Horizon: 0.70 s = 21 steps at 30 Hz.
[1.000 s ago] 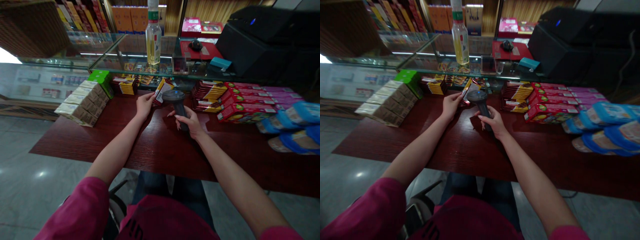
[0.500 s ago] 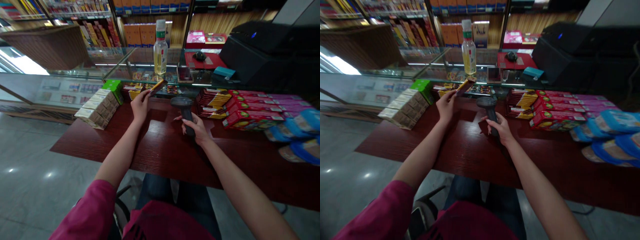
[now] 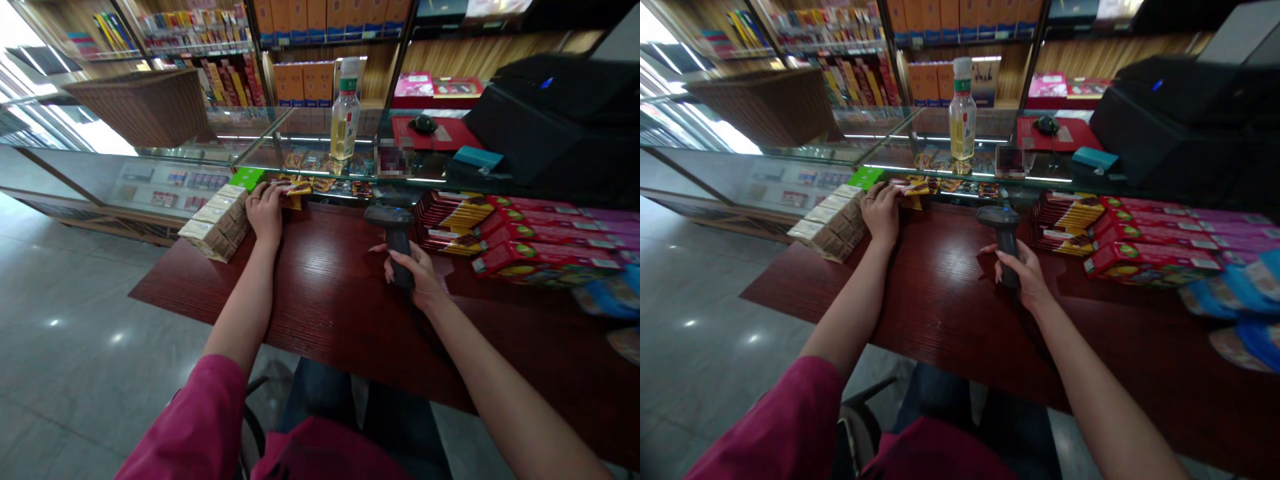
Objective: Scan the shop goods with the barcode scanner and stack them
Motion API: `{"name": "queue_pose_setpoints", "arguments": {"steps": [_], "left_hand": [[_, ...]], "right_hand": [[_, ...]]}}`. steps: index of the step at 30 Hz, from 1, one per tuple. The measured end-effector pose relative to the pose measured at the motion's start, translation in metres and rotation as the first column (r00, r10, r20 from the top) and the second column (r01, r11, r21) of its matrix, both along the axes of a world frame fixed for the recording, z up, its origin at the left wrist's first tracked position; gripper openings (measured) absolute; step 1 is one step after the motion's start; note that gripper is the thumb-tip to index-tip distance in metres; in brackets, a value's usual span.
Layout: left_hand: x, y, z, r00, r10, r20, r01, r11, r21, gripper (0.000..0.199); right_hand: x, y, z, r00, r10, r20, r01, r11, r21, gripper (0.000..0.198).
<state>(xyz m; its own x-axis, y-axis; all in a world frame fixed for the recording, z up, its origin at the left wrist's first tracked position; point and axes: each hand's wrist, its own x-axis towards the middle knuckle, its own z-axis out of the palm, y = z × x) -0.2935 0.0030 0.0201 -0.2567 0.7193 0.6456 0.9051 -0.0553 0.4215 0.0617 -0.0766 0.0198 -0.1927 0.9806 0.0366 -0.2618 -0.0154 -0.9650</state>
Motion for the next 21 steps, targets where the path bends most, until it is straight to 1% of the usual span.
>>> {"name": "queue_pose_setpoints", "arguments": {"steps": [2, 4, 7, 11, 14, 19, 21], "left_hand": [[0.002, 0.002, 0.001, 0.998, 0.063, -0.008, -0.063, 0.998, -0.017, 0.036], [0.006, 0.001, 0.002, 0.995, 0.094, -0.028, -0.095, 0.994, -0.047, 0.046], [0.015, -0.004, 0.004, 0.994, 0.067, -0.083, -0.074, 0.994, -0.080, 0.058], [0.029, -0.010, 0.004, 0.991, -0.007, -0.133, -0.011, 0.991, -0.131, 0.054], [0.033, -0.011, 0.003, 0.990, 0.007, -0.141, -0.028, 0.988, -0.151, 0.055], [0.032, -0.008, 0.004, 0.991, 0.038, -0.125, -0.062, 0.979, -0.196, 0.058], [0.032, -0.006, 0.004, 0.992, 0.042, -0.123, -0.068, 0.974, -0.217, 0.061]], "right_hand": [[0.000, 0.000, 0.001, 1.000, -0.008, -0.009, 0.008, 1.000, -0.012, 0.038], [-0.001, -0.001, 0.002, 1.000, -0.013, -0.014, 0.013, 1.000, -0.020, 0.040], [-0.001, -0.002, 0.004, 1.000, -0.014, -0.015, 0.014, 1.000, -0.024, 0.038], [-0.001, -0.002, 0.005, 1.000, -0.009, 0.004, 0.010, 0.999, -0.034, 0.037], [0.000, -0.001, 0.005, 1.000, -0.005, 0.012, 0.006, 0.999, -0.032, 0.036], [0.001, -0.001, 0.004, 1.000, 0.006, 0.012, -0.006, 0.999, -0.037, 0.037], [0.000, -0.001, 0.003, 1.000, -0.013, -0.003, 0.012, 0.999, -0.032, 0.038]]}}
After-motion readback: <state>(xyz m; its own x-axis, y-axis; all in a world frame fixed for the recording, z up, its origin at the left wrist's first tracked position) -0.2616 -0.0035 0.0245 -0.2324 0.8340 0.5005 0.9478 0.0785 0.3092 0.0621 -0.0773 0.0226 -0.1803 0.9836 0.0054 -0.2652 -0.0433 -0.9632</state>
